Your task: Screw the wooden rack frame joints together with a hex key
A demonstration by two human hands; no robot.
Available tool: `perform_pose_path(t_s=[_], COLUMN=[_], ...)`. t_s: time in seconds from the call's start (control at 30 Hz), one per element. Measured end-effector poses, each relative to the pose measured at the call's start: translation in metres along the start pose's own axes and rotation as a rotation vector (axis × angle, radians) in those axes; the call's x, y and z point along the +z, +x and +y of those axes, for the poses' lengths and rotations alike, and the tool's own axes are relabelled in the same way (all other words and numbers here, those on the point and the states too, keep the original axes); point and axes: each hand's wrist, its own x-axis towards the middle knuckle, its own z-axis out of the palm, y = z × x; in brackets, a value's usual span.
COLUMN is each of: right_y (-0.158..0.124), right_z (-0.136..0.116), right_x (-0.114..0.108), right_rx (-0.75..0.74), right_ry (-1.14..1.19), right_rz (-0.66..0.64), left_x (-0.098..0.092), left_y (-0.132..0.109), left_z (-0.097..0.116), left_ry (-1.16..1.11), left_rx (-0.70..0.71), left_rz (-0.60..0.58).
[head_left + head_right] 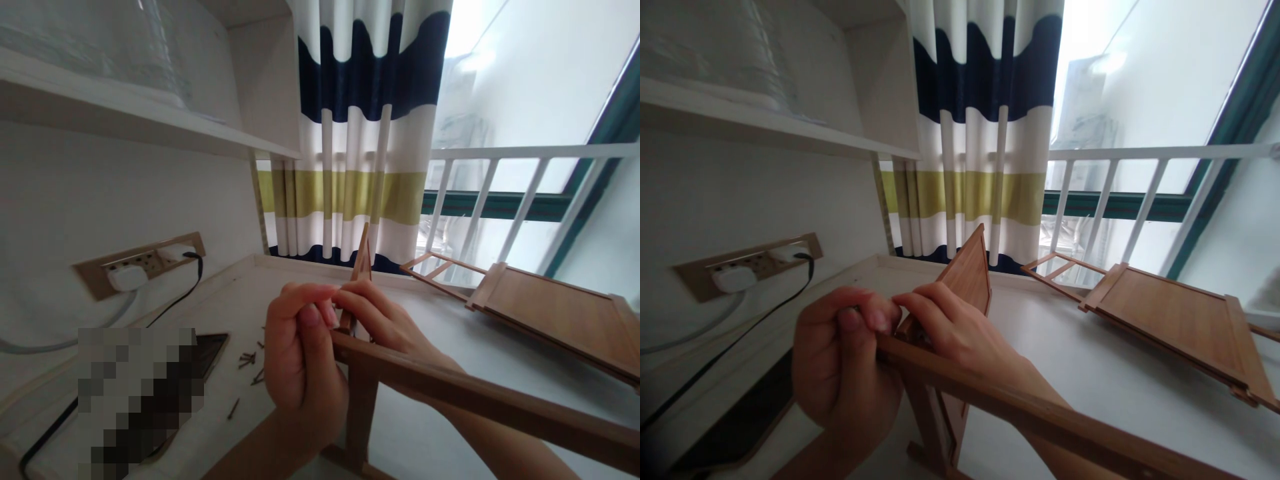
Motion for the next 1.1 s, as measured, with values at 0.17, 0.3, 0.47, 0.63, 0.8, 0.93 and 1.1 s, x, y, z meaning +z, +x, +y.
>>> perform_pose_path(t_s=[0.17, 0.3, 0.47, 0.63, 0.8, 0.93, 1.1], right_y=[-0.004, -0.007, -0.010, -0.011, -0.009, -0.004, 0.002], right_z=[0.000, 0.000, -0.003, -0.005, -0.005, 0.002, 0.014], right_x=[0.005, 0.006, 0.006, 0.007, 0.000, -0.010, -0.011], right_rx=[0.030, 0.000, 0.034, 0.043, -0.004, -0.004, 0.069], right_ry=[-0.078, -0.116, -0.196, -0.279, -0.299, -0.287, -0.371], right_rz=[0.055, 0.135, 0.178, 0.219, 0.164, 0.059, -0.055], left_x=[-0.002, -0.002, 0.001, 0.005, 0.004, 0.000, -0.003], left_y=[0.001, 0.002, 0.001, 0.003, 0.003, 0.004, 0.003], left_z=[-0.002, -0.001, 0.001, -0.004, -0.004, 0.003, 0.004], left_ry=[-0.013, -0.053, -0.065, -0.055, -0.018, 0.052, 0.050], left_rx=[-0.004, -0.017, -0.034, 0.041, 0.080, -0.006, -0.052], left_rz=[-0.037, -0.062, -0.065, -0.058, -0.077, -0.113, -0.130])
